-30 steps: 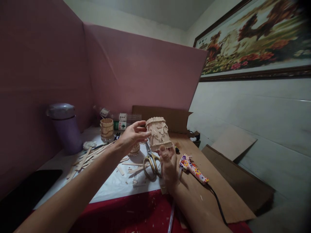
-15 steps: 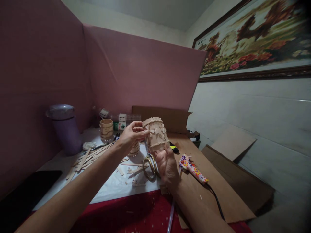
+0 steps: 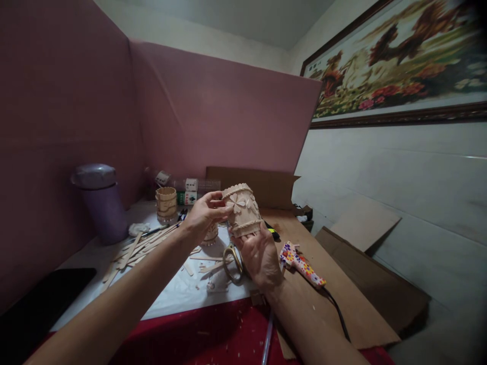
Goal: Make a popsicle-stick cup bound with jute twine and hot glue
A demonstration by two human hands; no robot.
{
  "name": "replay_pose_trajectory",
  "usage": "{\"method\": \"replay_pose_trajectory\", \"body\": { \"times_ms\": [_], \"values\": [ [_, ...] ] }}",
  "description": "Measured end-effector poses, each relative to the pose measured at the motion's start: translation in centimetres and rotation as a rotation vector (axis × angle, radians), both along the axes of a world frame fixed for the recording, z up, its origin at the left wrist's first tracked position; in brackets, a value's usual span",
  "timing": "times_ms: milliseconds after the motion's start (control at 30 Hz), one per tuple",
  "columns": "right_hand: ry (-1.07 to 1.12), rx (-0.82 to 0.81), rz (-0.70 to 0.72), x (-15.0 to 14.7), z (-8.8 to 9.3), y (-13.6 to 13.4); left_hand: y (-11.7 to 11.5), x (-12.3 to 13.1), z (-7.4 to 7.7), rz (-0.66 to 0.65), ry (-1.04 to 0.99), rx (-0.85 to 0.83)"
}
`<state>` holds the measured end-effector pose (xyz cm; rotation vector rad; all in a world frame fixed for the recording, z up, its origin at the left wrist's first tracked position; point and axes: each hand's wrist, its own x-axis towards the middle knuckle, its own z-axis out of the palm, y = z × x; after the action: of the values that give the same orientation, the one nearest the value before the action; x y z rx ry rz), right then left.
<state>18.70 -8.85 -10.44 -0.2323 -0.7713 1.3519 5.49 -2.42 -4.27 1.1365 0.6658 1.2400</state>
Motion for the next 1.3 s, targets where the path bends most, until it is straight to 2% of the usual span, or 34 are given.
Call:
{"method": "replay_pose_trajectory", "body": {
  "times_ms": [433,567,800,1300],
  "values": [
    [-0.014,-0.062,0.019,0.6,-0.4,0.1,-0.5,0.2,0.1,-0.010,-0.003,-0.028],
    [-0.012,-0.092,0.060,0.6,-0.3,0.0,-0.8,0.2,0.2,-0.084,0.017,0.018],
    [-0.069,0.007,-0.019,-0.2,0.0,-0.1,-1.9,0.6,0.6,-0.139,-0.009,0.074],
    [-0.130,0.018,-0.052,-0.3,-0.2,0.0,-1.7,0.8,0.7,-0.062,-0.012,0.037]
  ]
}}
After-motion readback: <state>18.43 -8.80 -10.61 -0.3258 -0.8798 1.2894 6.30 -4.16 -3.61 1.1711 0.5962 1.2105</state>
